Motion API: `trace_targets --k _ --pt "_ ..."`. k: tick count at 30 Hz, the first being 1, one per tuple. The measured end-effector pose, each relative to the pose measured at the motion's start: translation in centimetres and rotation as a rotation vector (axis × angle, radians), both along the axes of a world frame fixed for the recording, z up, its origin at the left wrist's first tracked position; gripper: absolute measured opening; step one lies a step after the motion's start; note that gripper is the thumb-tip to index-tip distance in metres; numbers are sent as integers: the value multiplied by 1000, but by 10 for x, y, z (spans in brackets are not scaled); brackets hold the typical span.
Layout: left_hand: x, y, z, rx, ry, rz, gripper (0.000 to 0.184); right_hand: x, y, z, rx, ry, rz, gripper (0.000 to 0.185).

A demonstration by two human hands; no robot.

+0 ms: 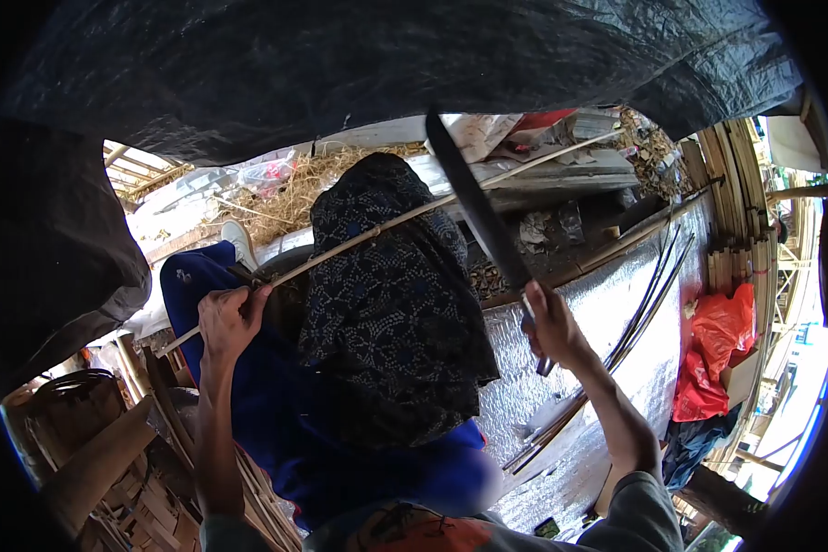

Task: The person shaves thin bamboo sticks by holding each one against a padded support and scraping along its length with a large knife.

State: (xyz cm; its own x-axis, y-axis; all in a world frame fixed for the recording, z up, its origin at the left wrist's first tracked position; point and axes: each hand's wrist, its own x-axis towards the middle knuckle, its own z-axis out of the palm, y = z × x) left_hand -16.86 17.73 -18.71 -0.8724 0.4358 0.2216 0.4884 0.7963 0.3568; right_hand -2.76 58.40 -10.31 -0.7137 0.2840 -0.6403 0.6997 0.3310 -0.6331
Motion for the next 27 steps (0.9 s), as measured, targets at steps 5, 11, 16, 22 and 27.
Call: trace_targets --k 5,11,16,22,27 --pt "0 2 -1 23 54 -14 47 14 -5 -12 101 -31 148 48" --pt "2 4 -1 6 29 -4 46 -7 17 1 57 21 -91 51" --pt "5 7 -1 21 57 -18 46 22 -13 -10 120 19 222 49" --pt "5 8 0 17 16 -8 45 -2 12 0 -2 134 -121 53" --pt "3 11 0 20 90 -9 45 17 -23 5 -47 -59 105 51"
